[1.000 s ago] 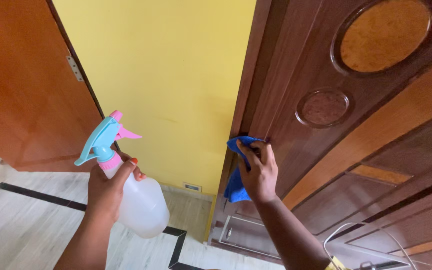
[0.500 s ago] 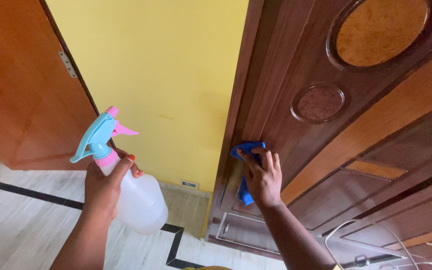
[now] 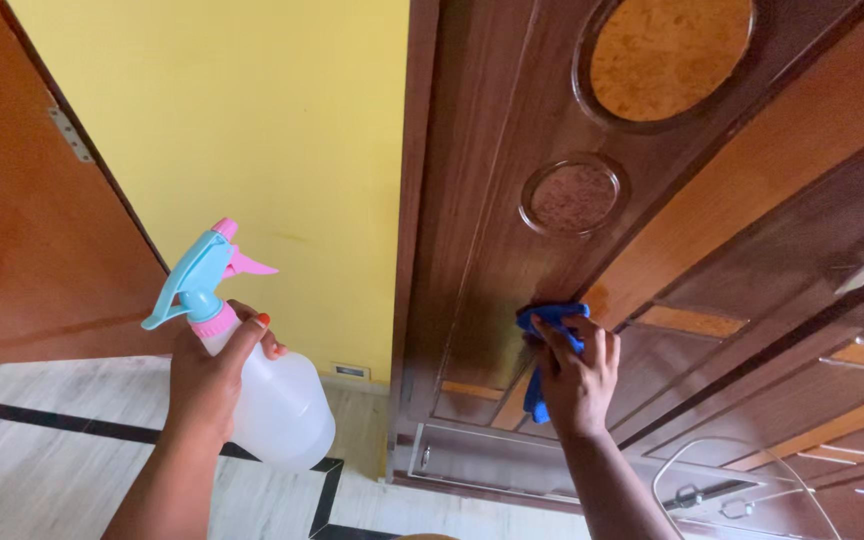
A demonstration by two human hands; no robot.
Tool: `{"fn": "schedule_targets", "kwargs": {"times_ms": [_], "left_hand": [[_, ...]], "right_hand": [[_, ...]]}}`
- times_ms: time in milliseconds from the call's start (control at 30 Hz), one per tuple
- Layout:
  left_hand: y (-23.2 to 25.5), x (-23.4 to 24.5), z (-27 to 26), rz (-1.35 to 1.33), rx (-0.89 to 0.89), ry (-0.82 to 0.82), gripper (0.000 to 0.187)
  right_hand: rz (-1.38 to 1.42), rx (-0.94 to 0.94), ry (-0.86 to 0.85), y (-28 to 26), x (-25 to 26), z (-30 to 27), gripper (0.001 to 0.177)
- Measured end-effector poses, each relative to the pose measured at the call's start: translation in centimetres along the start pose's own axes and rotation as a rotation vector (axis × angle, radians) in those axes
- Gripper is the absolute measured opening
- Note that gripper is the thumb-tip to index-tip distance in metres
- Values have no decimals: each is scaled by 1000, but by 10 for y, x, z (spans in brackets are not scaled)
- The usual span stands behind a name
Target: The person cleans a dark brown wooden door by spraying a cleaning solution from a bottle and wiping the surface with a blue cloth. The person systematically wipes the lower panels and then moves to the upper sections of the door.
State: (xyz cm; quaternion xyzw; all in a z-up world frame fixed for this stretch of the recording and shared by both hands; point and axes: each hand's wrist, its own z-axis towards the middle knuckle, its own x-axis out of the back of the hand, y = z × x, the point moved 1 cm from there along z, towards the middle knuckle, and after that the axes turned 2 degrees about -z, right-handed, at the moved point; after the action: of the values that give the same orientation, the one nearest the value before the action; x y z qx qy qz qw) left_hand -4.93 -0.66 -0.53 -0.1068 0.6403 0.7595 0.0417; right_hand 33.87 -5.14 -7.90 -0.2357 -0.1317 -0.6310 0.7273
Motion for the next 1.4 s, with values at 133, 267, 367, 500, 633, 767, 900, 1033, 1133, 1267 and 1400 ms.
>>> {"fn": "schedule_targets", "kwargs": {"times_ms": [133, 267, 367, 500, 633, 767, 900, 1033, 1133, 1267, 1400], "left_hand": [[-4, -14, 2, 8, -10, 2, 14], [-10, -26, 0, -3, -9, -4, 15], [-14, -34, -1, -11, -19, -28, 15], [-17, -43, -2, -21, 15, -19, 14], [-20, -54, -1, -10, 1, -48, 14], [-22, -62, -1, -17, -11, -81, 12], [-25, -66, 0, -18, 9, -74, 13], [-28, -65, 0, 4, 35, -62, 12], [-28, -62, 0, 21, 21, -67, 13], [-27, -56, 1, 16, 47, -43, 12], [-26, -50, 2, 32, 42, -43, 13]], "right_hand": [[-35, -49, 43, 29, 8, -7, 39], [-72, -88, 84, 58, 20, -16, 42], [-98, -127, 120, 82, 28, -23, 44], [-167, -193, 176, 113, 39, -31, 44], [-216, -235, 179, 136, 48, -41, 46], [-200, -251, 217, 149, 48, -47, 48], [-203, -316, 197, 157, 48, -50, 51], [-126, -382, 167, 159, 49, -54, 52], [-60, -454, 172, 157, 47, -56, 53], [23, -487, 200, 150, 40, -56, 55], [76, -522, 183, 142, 36, -55, 56]]}}
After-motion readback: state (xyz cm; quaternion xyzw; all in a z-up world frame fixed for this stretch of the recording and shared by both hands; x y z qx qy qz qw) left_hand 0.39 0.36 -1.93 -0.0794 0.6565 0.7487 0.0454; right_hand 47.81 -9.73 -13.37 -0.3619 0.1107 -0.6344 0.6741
